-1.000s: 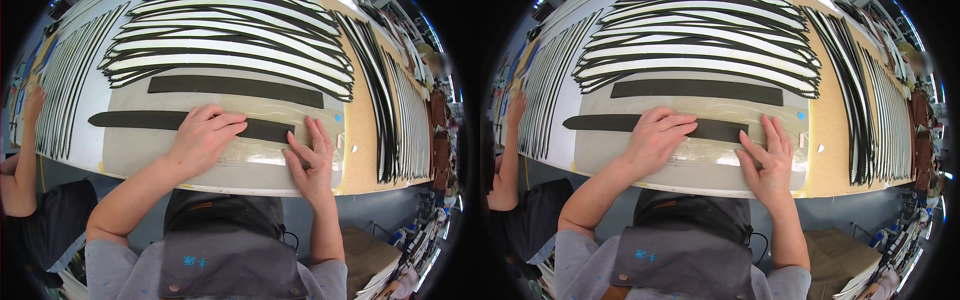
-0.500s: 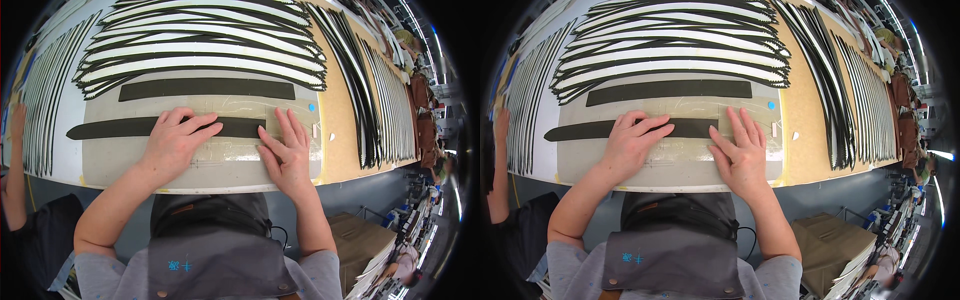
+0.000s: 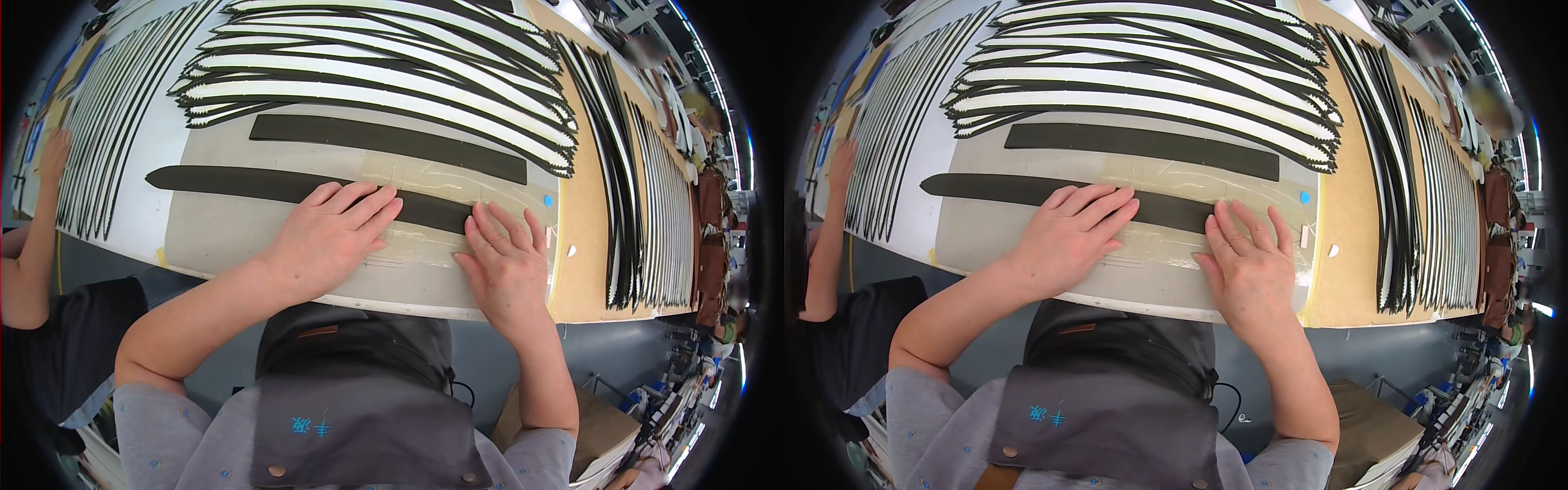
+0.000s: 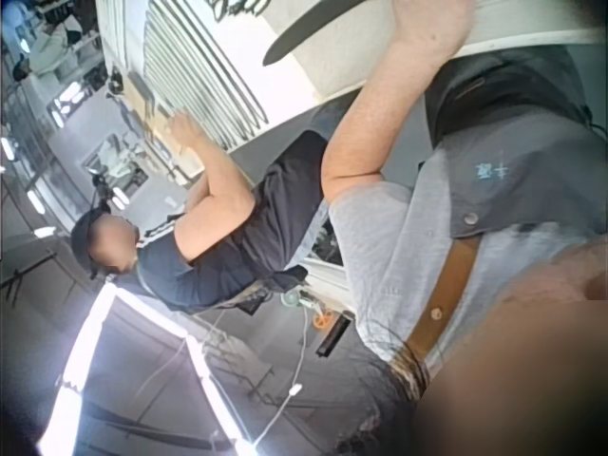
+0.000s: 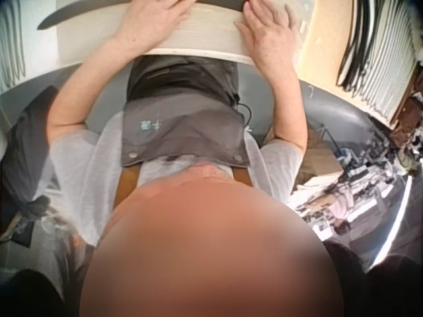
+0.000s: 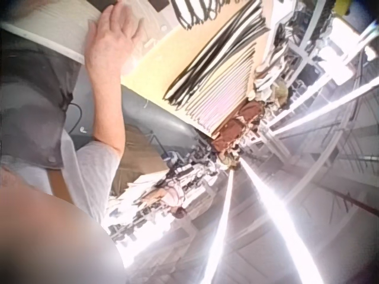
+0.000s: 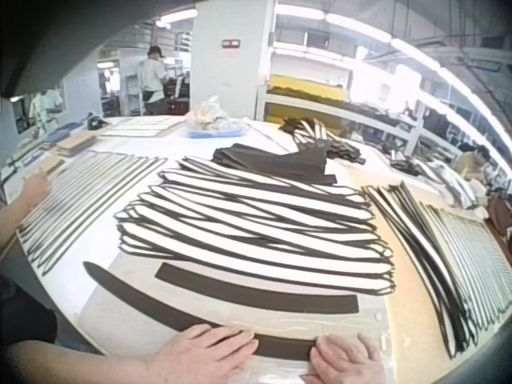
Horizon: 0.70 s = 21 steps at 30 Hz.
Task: Applying an inner lining or reinforcement layer to pre-cut leather strips at a workstation.
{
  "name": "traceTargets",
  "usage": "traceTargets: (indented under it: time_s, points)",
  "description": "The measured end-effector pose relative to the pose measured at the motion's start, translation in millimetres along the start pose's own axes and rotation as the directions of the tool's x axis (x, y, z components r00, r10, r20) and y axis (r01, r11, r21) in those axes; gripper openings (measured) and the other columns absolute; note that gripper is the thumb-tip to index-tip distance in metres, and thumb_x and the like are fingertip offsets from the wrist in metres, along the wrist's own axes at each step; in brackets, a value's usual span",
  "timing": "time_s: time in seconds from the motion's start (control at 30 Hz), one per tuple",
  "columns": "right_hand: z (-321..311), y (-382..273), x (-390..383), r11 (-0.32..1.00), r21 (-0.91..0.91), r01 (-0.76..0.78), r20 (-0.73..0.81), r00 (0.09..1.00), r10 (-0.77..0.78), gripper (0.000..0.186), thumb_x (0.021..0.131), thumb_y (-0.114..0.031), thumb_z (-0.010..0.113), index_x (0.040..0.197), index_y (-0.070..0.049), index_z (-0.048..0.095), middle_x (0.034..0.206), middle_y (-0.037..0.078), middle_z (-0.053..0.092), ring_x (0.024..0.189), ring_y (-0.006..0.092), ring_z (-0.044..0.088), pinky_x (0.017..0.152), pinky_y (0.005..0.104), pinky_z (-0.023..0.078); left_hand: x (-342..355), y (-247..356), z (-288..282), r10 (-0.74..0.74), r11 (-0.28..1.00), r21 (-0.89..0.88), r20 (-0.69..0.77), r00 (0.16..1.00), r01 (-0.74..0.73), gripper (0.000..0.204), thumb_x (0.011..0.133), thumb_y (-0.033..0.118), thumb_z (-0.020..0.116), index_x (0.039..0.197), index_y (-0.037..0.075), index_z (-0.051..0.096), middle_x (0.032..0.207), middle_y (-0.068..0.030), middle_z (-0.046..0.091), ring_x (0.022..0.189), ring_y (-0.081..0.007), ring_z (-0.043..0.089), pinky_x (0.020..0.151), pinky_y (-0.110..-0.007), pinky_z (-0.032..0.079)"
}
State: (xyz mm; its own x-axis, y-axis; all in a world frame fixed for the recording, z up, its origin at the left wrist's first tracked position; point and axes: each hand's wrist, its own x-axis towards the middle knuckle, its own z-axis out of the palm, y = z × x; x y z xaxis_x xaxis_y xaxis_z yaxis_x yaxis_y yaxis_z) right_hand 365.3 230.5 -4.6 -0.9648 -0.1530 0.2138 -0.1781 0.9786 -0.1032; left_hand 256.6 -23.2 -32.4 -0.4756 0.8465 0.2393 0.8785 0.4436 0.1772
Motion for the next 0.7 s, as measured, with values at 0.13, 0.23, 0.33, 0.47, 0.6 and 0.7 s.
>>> traceTargets:
  time_s: [0.13, 0.23, 0.33, 0.47, 0.6, 0.7]
  points:
    - [-4.1, 1.5, 4.6, 1.000, 0.006, 0.019, 0.027, 0.999, -0.019, 0.042, 0.083, -0.022, 0.080, 0.120, -0.004, 0.073, 0.135, 0.008, 0.069, 0.128, 0.0242, 0.059, 0.119, 0.0526, 0.034, -2.9, 3.5, 0.6, -0.047, 0.999, 0.009, -0.002, 0.999, 0.047, 0.056, 0.087, 0.023, 0.076, 0.139, 0.009, 0.061, 0.146, -0.0030, 0.057, 0.133, -0.0228, 0.053, 0.108, -0.040, 0.043]
    - [-5.1, 3.1, 5.2, 1.000, 0.004, 0.030, 0.040, 0.999, -0.030, 0.042, 0.083, -0.022, 0.080, 0.120, -0.003, 0.073, 0.135, 0.009, 0.069, 0.127, 0.0242, 0.060, 0.119, 0.0526, 0.035, -2.0, 4.5, 0.1, -0.053, 0.999, 0.000, -0.013, 0.998, 0.053, 0.057, 0.087, 0.023, 0.076, 0.140, 0.009, 0.060, 0.147, -0.0033, 0.057, 0.134, -0.0223, 0.052, 0.108, -0.040, 0.043]
    - [-6.3, 5.4, 2.8, 1.000, 0.008, 0.024, 0.051, 0.998, -0.024, 0.042, 0.084, -0.023, 0.079, 0.120, -0.003, 0.073, 0.135, 0.010, 0.068, 0.127, 0.0242, 0.060, 0.118, 0.0523, 0.035, 1.7, 7.6, 0.5, -0.051, 0.998, -0.045, 0.006, 0.999, 0.052, 0.058, 0.086, 0.024, 0.076, 0.140, 0.008, 0.060, 0.148, -0.0031, 0.056, 0.135, -0.0233, 0.050, 0.109, -0.041, 0.041]
    - [-2.2, 1.6, 0.4, 0.999, 0.044, 0.006, 0.037, 0.999, -0.008, 0.043, 0.086, -0.025, 0.077, 0.123, -0.003, 0.071, 0.137, 0.010, 0.067, 0.128, 0.0243, 0.059, 0.117, 0.0518, 0.036, -2.2, 7.2, -0.7, -0.084, 0.994, -0.072, 0.040, 0.996, 0.087, 0.059, 0.086, 0.021, 0.075, 0.141, 0.007, 0.060, 0.150, -0.0027, 0.054, 0.136, -0.0257, 0.048, 0.111, -0.045, 0.038]
    - [11.5, 6.2, -6.6, 0.998, 0.056, -0.007, -0.006, 1.000, 0.007, 0.043, 0.089, -0.026, 0.076, 0.125, -0.004, 0.070, 0.138, 0.010, 0.066, 0.129, 0.0248, 0.058, 0.117, 0.0523, 0.036, -5.6, 3.0, 3.0, -0.106, 0.992, -0.069, 0.022, 0.994, 0.108, 0.053, 0.090, 0.023, 0.072, 0.139, 0.009, 0.061, 0.147, -0.0019, 0.055, 0.134, -0.0248, 0.049, 0.109, -0.045, 0.039]
    - [15.3, 6.2, -10.9, 0.995, 0.097, -0.016, -0.018, 1.000, 0.018, 0.045, 0.087, -0.025, 0.078, 0.128, -0.007, 0.070, 0.143, 0.009, 0.064, 0.130, 0.0253, 0.059, 0.117, 0.0530, 0.034, -4.0, 2.0, 1.0, -0.077, 0.992, -0.104, -0.008, 0.997, 0.076, 0.050, 0.091, 0.020, 0.071, 0.139, 0.011, 0.062, 0.146, -0.0022, 0.056, 0.134, -0.0252, 0.050, 0.109, -0.045, 0.040]
